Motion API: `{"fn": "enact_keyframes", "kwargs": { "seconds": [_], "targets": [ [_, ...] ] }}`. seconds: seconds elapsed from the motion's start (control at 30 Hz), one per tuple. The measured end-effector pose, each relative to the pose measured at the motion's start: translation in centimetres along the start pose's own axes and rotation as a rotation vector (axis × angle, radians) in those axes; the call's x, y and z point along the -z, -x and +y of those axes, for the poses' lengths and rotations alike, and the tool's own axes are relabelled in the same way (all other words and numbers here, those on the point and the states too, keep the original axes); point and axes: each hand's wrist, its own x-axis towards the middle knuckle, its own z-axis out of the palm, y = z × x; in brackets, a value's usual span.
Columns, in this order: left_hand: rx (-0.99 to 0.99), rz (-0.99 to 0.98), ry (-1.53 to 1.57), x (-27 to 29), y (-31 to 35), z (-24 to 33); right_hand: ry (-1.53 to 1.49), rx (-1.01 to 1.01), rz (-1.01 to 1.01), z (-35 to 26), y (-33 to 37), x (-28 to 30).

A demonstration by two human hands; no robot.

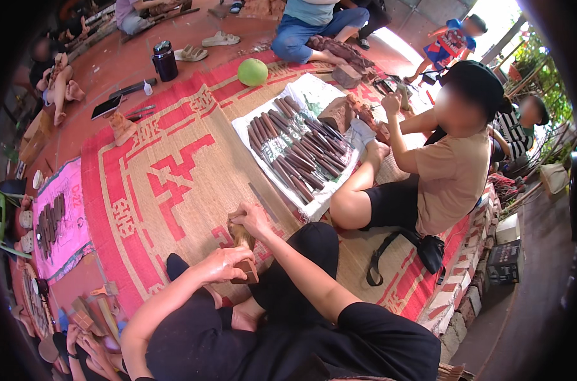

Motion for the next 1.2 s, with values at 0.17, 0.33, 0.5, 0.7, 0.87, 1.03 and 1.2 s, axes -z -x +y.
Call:
{"fn": "enact_keyframes", "kwargs": {
  "seconds": [0.17, 0.33, 0.5, 0.7, 0.87, 1.03, 1.2],
  "targets": [
    [-0.017, -0.012, -0.008, 0.1, 0.0, 0.4, 0.165, -0.192, 0.199, -0.9, -1.4, -0.7],
    [-0.004, -0.002, 0.008, 0.2, 0.4, 0.7, -0.122, -0.005, 0.075, -0.6, -1.0, 0.9],
    [0.024, 0.000, 0.057, 0.4, -0.3, 0.4, 0.043, -0.071, 0.025, -0.4, 0.4, -0.1],
    [0.000, -0.025, 0.012, 0.6, 0.1, 1.0, 0.089, -0.201, 0.292, 1.2, -2.7, -0.9],
    [0.032, 0.014, 0.066, 0.4, 0.4, 0.6, -0.094, 0.001, 0.052, 0.2, -0.4, 0.4],
    [0.002, 0.016, 0.019, 0.5, -0.1, 0.7, 0.074, -0.136, 0.075, -0.6, -0.4, -0.7],
    [-0.051, 0.005, 0.016, 0.3, 0.1, 0.5, 0.056, -0.119, 0.200, -0.2, -2.0, -0.1]
  ]
}}
